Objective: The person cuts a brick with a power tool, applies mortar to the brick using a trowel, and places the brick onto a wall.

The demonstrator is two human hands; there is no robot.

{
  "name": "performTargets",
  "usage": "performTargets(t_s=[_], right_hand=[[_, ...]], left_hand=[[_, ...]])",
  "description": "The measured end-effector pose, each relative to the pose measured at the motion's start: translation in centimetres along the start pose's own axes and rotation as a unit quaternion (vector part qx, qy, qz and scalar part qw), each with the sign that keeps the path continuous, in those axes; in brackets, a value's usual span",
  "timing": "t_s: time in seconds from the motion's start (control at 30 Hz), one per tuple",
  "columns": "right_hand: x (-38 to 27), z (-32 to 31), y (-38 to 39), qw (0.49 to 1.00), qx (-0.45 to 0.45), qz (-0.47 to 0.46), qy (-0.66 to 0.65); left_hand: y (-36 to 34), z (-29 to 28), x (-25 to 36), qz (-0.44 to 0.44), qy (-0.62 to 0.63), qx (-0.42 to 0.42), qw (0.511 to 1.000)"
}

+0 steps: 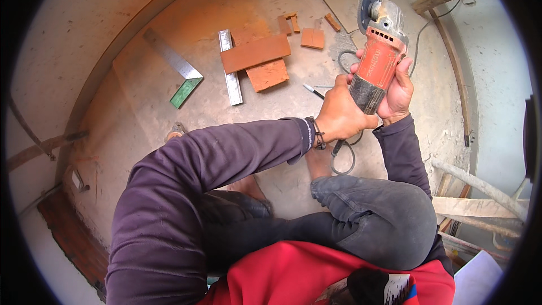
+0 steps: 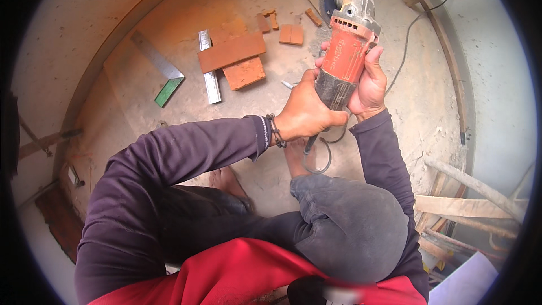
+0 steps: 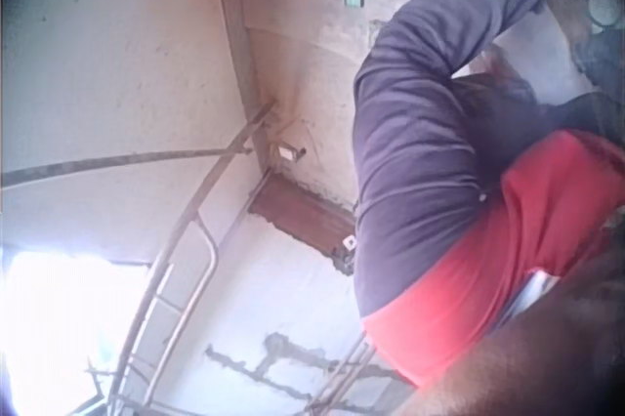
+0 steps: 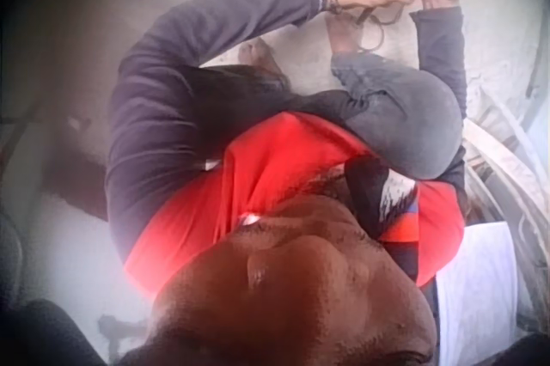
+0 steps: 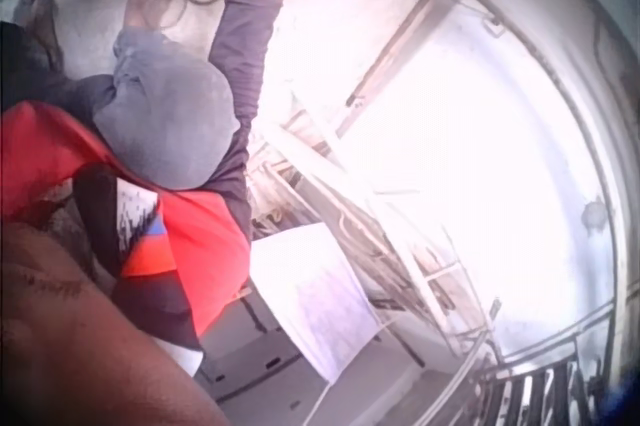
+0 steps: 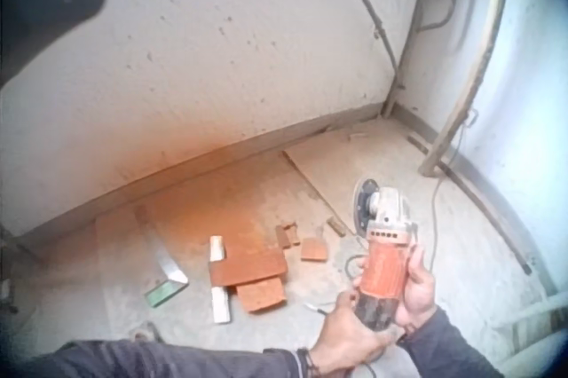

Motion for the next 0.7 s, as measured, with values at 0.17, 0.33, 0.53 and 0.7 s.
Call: performTargets(t_s=[0.17, 0.33, 0.53, 0.7], right_hand=[[-0.1, -0.5, -0.3, 1.000, 0.007, -0.015, -0.008], [0.2, -0.4, -1.3, 0.999, 0.006, 0.004, 0.038], [1.6, -0.3, -1.5, 0.982, -0.025, 0.046, 0.180], [2.1, -0.9, -2.9, 0.960, 0.008, 0.011, 0.281]], left_hand=[[-0.5, 0.3, 0.6, 0.066, 0.000, 0.017, 0.998], [-1.3, 0.6, -0.8, 0.032, 0.012, -0.013, 0.999], [-1.5, 1.5, -1.5, 0.028, 0.229, -0.120, 0.966], [-2.6, 0.5, -1.7, 0.044, 0.173, -0.174, 0.968]])
Point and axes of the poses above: each hand's wrist, its own y-axis away from the middle knuckle, its own z-axis out of the palm, x = y × z, the point moved 9 cm from there along -y, towards the middle knuckle, and after that the axes turned 7 degrees about x, right-handed, at the moved point
